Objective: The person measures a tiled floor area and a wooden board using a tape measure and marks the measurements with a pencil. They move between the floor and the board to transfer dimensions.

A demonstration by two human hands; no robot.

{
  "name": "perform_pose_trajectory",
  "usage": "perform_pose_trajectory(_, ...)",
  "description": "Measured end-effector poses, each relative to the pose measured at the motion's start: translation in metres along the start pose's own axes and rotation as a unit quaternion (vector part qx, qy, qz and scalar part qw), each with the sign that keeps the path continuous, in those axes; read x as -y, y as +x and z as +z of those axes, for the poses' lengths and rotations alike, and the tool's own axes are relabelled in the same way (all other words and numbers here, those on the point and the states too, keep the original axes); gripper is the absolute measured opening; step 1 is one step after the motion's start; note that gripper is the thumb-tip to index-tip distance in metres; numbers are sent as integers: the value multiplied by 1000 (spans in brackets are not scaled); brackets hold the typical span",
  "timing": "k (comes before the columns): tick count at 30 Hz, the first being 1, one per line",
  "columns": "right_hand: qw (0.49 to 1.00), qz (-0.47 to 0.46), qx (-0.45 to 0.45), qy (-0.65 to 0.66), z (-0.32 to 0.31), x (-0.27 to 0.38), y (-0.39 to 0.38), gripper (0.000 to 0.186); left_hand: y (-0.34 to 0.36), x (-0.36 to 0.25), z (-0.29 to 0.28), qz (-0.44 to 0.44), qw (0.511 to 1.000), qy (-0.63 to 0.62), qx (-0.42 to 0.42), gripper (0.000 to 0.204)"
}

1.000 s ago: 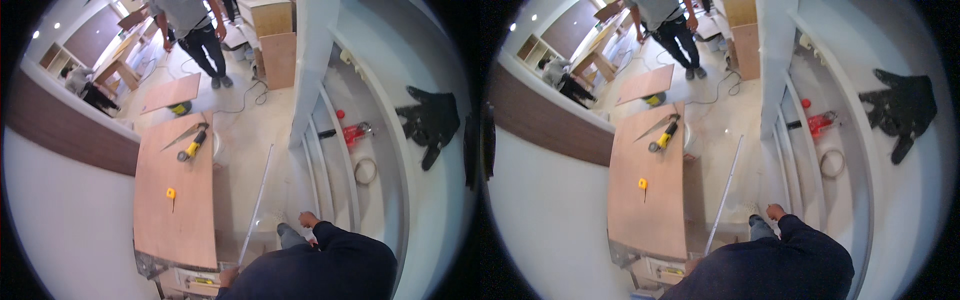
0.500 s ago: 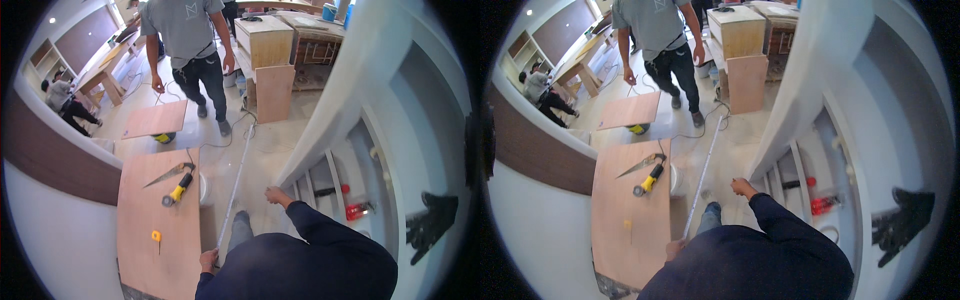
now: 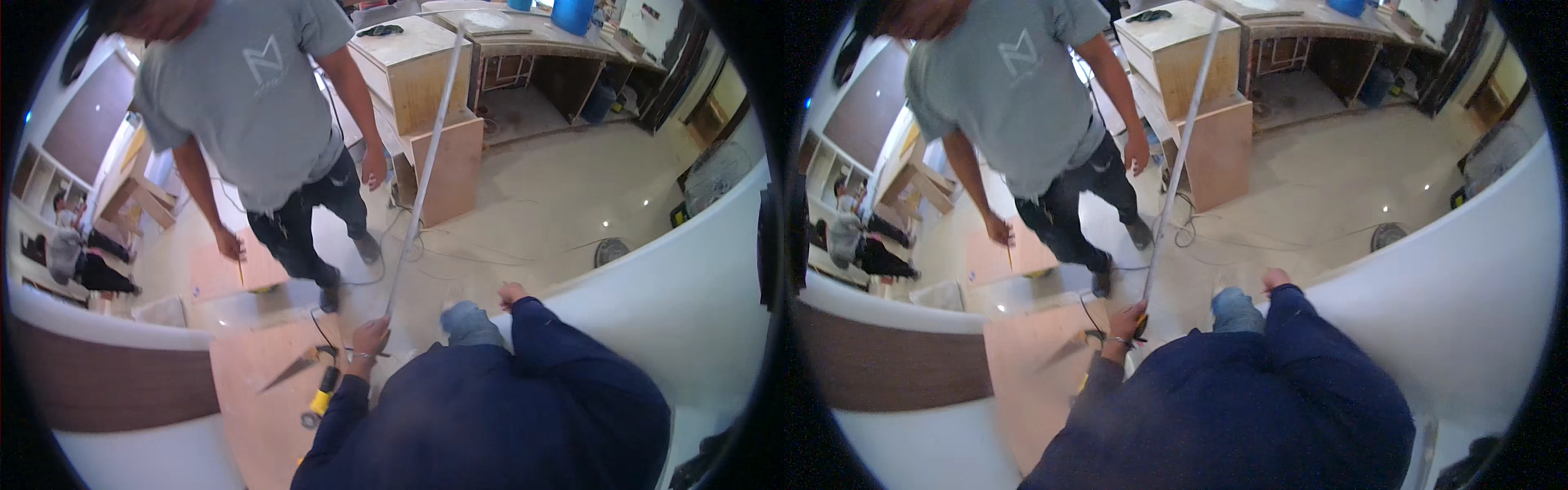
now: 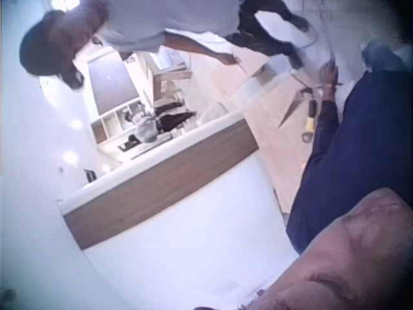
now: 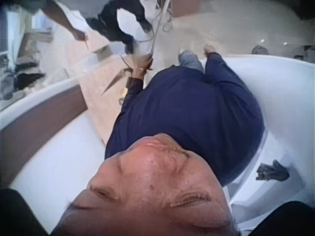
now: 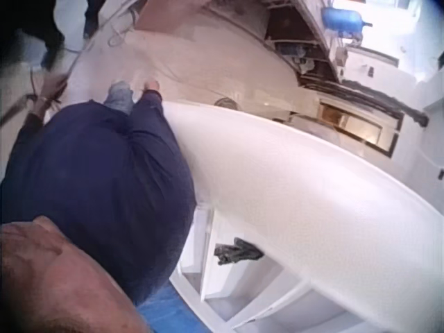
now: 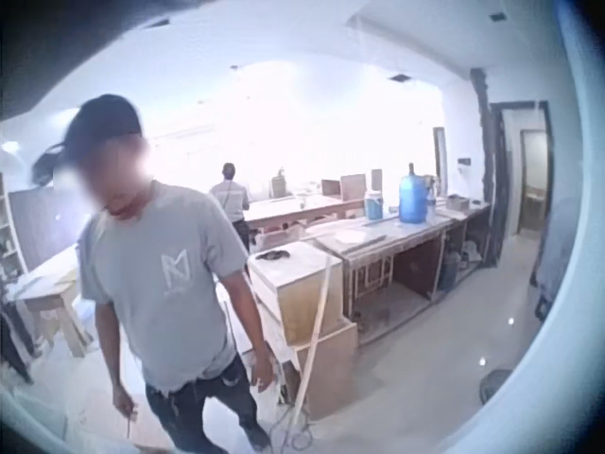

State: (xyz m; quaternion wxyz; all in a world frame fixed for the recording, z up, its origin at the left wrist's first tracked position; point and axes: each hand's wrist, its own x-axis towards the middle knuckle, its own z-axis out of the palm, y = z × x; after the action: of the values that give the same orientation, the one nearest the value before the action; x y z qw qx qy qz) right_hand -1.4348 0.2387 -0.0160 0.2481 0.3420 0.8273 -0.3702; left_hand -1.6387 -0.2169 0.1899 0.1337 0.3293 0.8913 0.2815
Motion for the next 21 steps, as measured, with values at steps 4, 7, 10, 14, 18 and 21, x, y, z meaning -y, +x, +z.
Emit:
perform_pose_trajectory(4,988,142,20,58,-63,-27,49,28,137,-27,-12,-31,995,-69,-68,34)
perform_pose_trajectory(7,989,124,83,-2,-119,5,86,24,239,-48,-21,-283,891,-347,-76,38)
perform_pose_trajectory(10,937,232,46,256,-166,88,108,21,320,-68,-49,-264,869,-377,-184,39)
perform_pose_trajectory(14,938,206,72,269,-235,151,162,23,419,-83,-88,-322,845,-369,-213,46)
perform_pose_trajectory(18,929,141,61,335,-307,178,235,21,492,-62,-103,-357,799,-401,-271,43)
perform_pose_trajectory(21,929,122,16,348,-339,195,257,20,524,-61,-119,-396,764,-401,-315,42)
